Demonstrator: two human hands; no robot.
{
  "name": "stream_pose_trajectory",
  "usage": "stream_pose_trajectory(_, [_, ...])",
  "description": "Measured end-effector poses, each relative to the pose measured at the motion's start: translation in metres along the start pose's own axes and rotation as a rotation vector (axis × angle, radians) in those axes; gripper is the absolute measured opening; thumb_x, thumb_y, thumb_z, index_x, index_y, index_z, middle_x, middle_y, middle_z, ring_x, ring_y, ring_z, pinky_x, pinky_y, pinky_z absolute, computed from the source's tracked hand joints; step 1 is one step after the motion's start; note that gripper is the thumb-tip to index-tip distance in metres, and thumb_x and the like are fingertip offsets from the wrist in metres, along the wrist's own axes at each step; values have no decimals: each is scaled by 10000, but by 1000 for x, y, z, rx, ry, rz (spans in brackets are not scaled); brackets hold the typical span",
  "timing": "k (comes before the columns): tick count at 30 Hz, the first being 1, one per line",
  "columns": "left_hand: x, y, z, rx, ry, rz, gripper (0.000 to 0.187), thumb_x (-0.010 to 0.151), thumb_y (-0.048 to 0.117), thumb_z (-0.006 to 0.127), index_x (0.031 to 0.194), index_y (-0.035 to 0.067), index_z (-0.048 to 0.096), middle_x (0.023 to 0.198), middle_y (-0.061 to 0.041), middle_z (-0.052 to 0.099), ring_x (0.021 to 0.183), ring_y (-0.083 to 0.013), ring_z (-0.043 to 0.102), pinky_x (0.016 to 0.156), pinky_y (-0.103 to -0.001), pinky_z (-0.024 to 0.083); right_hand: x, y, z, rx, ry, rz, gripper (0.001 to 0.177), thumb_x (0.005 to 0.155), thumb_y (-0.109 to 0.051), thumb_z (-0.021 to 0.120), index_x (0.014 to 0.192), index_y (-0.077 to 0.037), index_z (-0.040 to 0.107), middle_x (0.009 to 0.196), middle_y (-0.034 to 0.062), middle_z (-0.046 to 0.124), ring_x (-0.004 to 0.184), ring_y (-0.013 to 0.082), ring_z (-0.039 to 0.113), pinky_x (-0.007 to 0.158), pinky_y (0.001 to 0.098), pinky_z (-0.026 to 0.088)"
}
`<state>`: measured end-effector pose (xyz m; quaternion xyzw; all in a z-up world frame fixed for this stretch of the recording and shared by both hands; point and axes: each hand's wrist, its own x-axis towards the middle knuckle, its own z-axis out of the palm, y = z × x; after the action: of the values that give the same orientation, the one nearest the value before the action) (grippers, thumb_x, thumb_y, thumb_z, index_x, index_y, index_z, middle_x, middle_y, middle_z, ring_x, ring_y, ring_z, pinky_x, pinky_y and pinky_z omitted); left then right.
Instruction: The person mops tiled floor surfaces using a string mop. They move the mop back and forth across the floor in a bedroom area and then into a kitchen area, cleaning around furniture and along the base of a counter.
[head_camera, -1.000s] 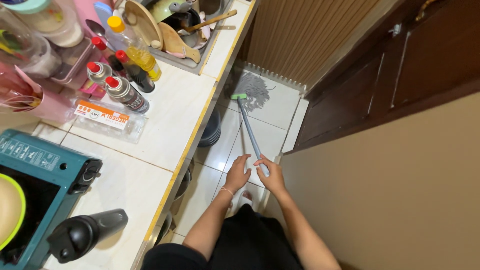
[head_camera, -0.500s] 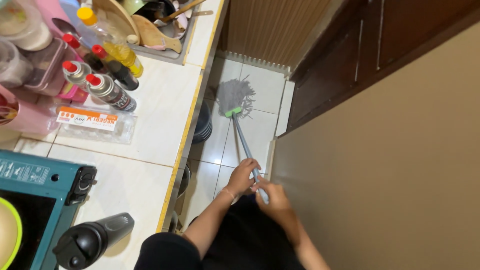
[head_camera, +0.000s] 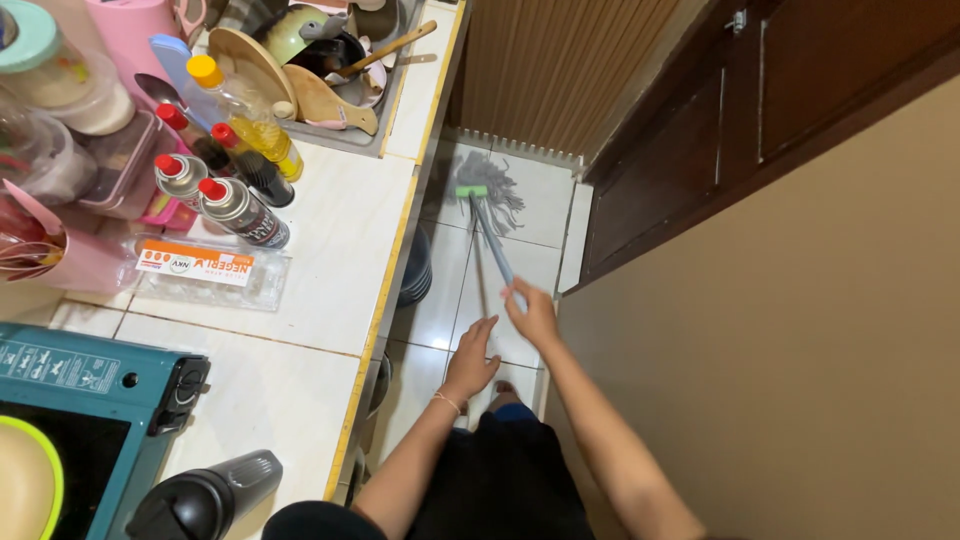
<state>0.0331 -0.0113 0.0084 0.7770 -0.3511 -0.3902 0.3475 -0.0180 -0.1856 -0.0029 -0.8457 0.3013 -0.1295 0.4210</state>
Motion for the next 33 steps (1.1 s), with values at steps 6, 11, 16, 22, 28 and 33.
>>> stream_pose_trajectory(6, [-6, 14, -23, -36, 84, -18, 746, 907, 92, 652, 1586, 165, 351, 1569, -183, 386, 1465, -407, 382, 1189, -515, 385, 38, 37, 10, 4, 8, 158, 188, 850, -221, 687, 988, -290, 794, 1348, 63, 679, 1238, 311, 633, 1046, 446, 517])
stream_pose_trajectory(11, [-8, 2, -23, -69, 94, -51, 725, 922, 100, 642, 1587, 149, 355, 1557, -179, 407, 1478, -388, 376, 1190, -502, 387, -59, -7, -3, 28, -7, 117, 232, 851, -147, 667, 1049, -95, 778, 1320, 221, 672, 1205, 430, 637, 1011, 527, 524])
stream_pose_trajectory(16, [14, -61, 22, -102, 15, -88, 597, 918, 181, 689, 1488, 135, 516, 1414, -172, 565, 1370, -378, 533, 1111, -486, 475, -164, -70, -42, 57, -58, 252, 247, 840, -137, 655, 1038, -106, 798, 1346, 172, 679, 1129, 471, 658, 910, 535, 561])
stream_pose_trajectory(22, [23, -83, 55, -125, -48, -101, 573, 872, 193, 737, 1421, 152, 580, 1309, -195, 652, 1264, -410, 615, 1043, -516, 531, -198, -116, -63, -37, -68, 324, 188, 845, -198, 689, 951, -291, 813, 1336, 43, 710, 1025, 415, 713, 805, 483, 607])
stream_pose_trajectory(28, [6, -61, 37, -185, -28, -101, 542, 884, 144, 718, 1408, 87, 591, 1296, -252, 656, 1242, -459, 618, 1027, -541, 535, -107, -44, -14, 51, 27, 263, 257, 947, -236, 637, 1128, -105, 763, 1337, 191, 679, 1153, 450, 654, 894, 528, 571])
stream_pose_trajectory(33, [-11, -65, 24, -278, 5, -214, 531, 909, 172, 700, 1423, 106, 586, 1308, -218, 666, 1249, -407, 632, 1039, -506, 536, 7, 21, 11, 67, 59, 193, 168, 922, -202, 689, 1054, -214, 791, 1374, 157, 654, 1257, 409, 602, 1023, 510, 523])
